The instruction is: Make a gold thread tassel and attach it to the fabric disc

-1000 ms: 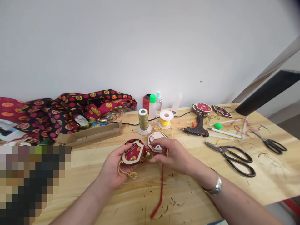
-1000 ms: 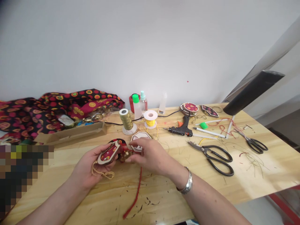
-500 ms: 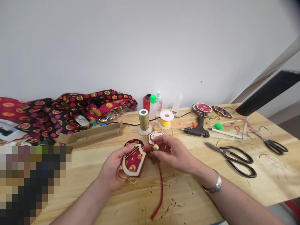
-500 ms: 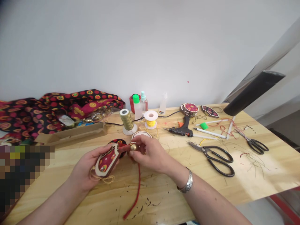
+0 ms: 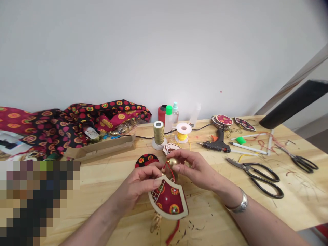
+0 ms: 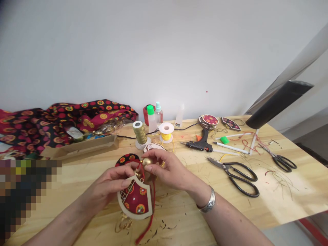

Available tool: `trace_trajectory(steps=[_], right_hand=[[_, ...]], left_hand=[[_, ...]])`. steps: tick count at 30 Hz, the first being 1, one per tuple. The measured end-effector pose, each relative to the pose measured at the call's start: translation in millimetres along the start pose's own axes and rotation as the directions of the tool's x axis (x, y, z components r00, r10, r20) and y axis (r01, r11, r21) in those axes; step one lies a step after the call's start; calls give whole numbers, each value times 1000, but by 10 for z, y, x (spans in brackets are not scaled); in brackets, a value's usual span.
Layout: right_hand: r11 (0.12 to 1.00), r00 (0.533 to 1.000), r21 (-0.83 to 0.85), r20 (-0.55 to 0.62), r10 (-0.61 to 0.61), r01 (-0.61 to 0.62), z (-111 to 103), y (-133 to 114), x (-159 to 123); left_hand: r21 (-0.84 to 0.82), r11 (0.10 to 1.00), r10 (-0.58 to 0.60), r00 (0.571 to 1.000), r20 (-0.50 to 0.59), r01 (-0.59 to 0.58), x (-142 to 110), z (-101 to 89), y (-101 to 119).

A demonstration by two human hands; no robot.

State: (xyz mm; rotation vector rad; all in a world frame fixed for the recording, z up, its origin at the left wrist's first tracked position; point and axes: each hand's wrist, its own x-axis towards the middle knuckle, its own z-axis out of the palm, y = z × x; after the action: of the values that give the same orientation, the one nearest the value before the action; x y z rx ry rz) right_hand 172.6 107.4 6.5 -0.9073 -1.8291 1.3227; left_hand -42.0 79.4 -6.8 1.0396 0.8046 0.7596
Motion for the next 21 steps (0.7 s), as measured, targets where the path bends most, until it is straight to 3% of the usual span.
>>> trace_trajectory(steps=[5,12,17,21], right_hand=[[999,999,-42,-51,-14,12,-10,8,3],[978,993,-205,-100,-64,42,-10,2,7],[985,995,-162,-87,40,-54,8,11,25],[993,991,-58,-94,95,-100,38,60,32]], left_hand=[[289,941,215,972,-98,-179,7,-18,9],[556,765,500,844,-194,-326,24,-10,-51],[682,645,585,797,-152,-344,12,14,-97],[773,535,588,807,-52,-340,-4,65,-97]])
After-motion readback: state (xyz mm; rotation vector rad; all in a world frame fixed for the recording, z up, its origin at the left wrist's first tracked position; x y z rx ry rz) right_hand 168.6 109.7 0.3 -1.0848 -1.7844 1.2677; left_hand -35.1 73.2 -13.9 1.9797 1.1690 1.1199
